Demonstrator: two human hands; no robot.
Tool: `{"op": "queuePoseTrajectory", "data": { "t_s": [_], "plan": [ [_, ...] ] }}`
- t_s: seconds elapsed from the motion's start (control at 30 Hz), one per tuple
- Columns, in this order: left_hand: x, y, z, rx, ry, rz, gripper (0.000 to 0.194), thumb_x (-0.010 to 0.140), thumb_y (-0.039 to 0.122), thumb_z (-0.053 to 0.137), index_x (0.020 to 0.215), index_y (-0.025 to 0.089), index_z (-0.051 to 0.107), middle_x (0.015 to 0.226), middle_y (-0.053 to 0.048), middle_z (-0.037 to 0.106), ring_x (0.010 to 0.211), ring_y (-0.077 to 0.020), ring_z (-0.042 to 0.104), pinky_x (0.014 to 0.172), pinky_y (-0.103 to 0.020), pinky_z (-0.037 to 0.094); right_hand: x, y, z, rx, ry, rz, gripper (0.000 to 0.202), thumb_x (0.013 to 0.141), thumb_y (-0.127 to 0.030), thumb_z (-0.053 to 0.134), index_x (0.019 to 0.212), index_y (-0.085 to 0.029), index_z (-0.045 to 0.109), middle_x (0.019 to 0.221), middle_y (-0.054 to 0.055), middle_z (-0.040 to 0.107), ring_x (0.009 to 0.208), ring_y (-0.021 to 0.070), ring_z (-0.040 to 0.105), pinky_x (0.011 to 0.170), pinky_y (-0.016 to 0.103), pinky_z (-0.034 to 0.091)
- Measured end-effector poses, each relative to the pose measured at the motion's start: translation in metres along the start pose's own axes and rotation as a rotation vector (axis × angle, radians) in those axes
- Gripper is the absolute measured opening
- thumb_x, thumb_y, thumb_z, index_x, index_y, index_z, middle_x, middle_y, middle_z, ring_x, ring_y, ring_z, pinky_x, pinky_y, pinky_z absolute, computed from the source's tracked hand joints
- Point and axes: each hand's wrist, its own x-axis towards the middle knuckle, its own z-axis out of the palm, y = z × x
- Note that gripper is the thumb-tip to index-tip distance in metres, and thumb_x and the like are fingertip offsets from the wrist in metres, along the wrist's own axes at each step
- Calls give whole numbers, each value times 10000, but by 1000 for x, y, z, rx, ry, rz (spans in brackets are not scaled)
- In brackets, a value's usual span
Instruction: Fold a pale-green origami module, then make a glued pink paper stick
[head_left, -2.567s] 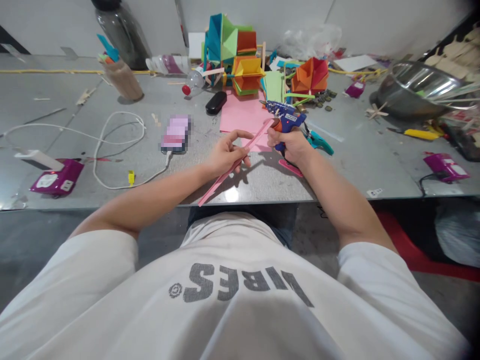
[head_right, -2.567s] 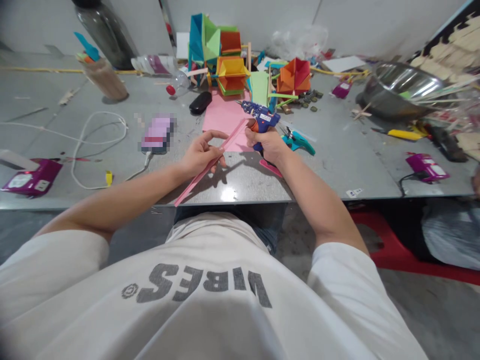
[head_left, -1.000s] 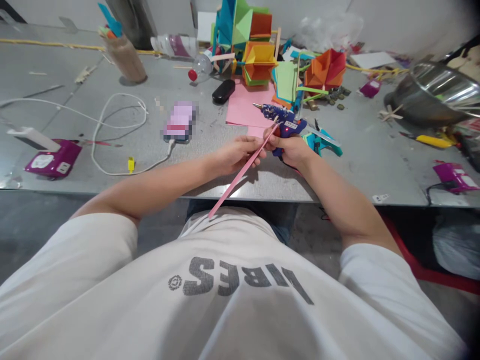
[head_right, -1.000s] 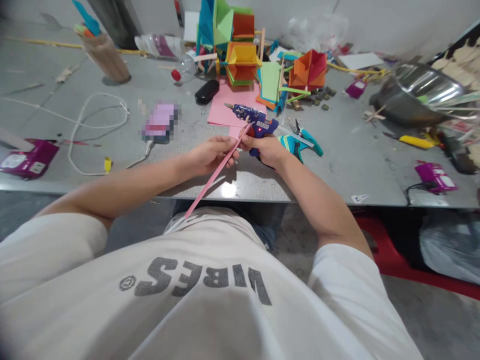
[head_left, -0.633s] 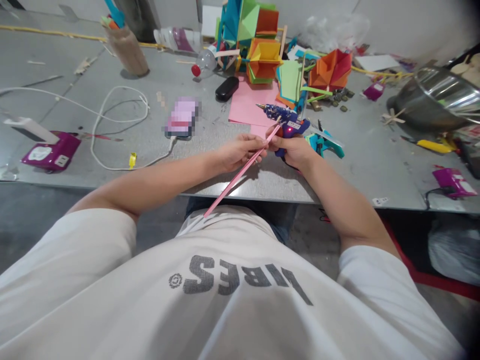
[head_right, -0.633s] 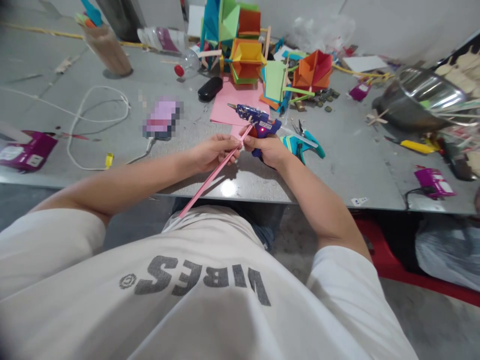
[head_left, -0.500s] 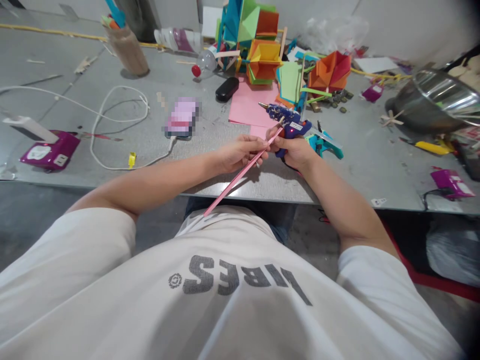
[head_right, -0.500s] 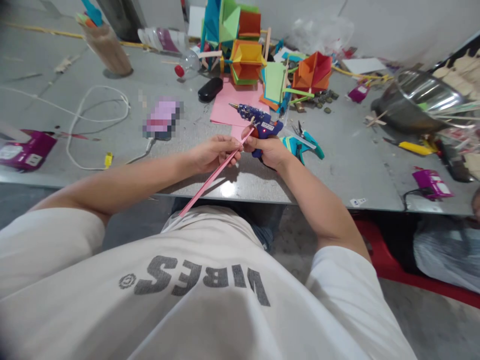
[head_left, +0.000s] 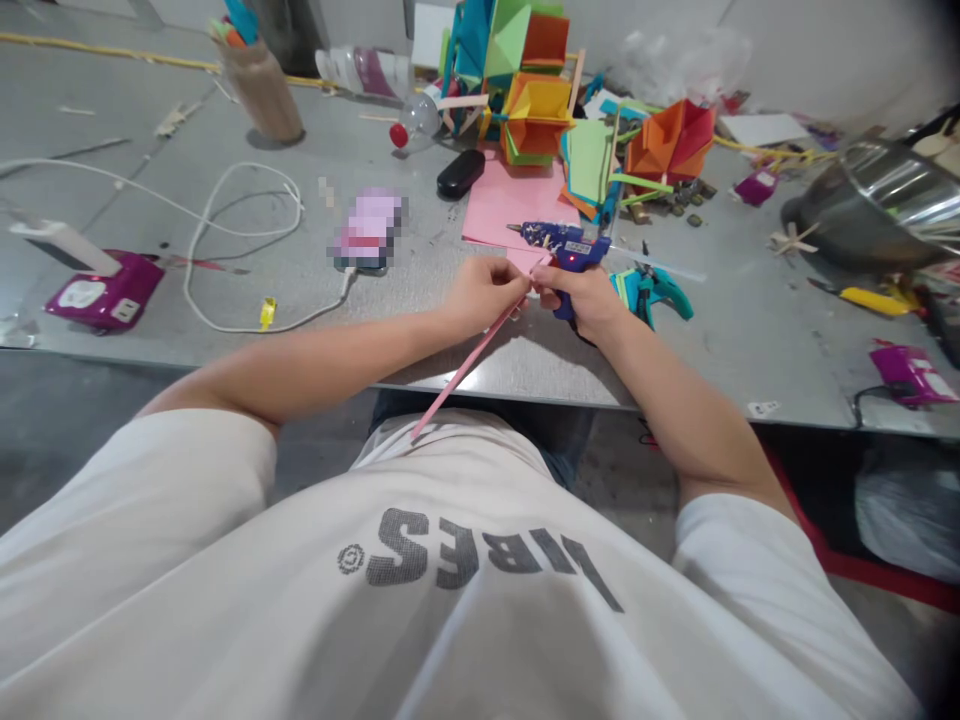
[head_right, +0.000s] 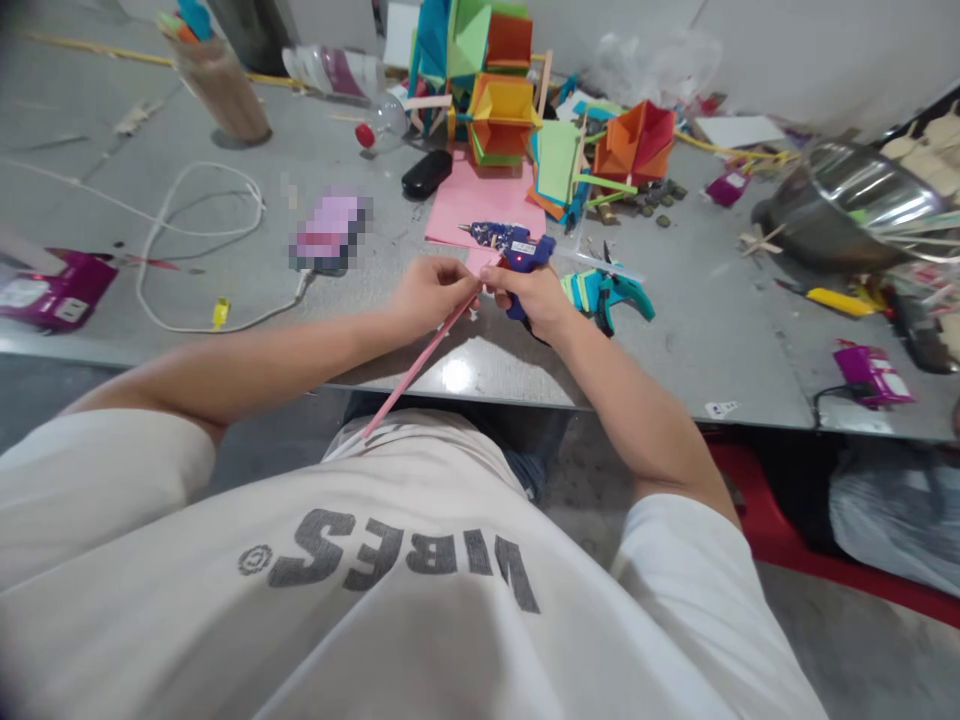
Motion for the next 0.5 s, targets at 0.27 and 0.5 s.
{"op": "queuePoseTrajectory", "data": {
  "t_s": [0.27,0.5],
  "plan": [
    [2,-2,2,54,8,28,237,1054,114,706,828,160,759,749,-23,805,579,-86,684,566,-202,489,1,0,5,-26,98,14,247,756,-308,908,668,-216,696,624,-9,671,512,95,521,464,238,395],
    [-4,1,-11,-46,-228,-129,107,959,33,740,905,122,765,730,-71,813,540,-121,705,537,-218,487,11,4,-4,-27,247,1,208,840,-248,799,667,-230,684,619,-5,680,497,99,503,459,252,404]
  ]
}}
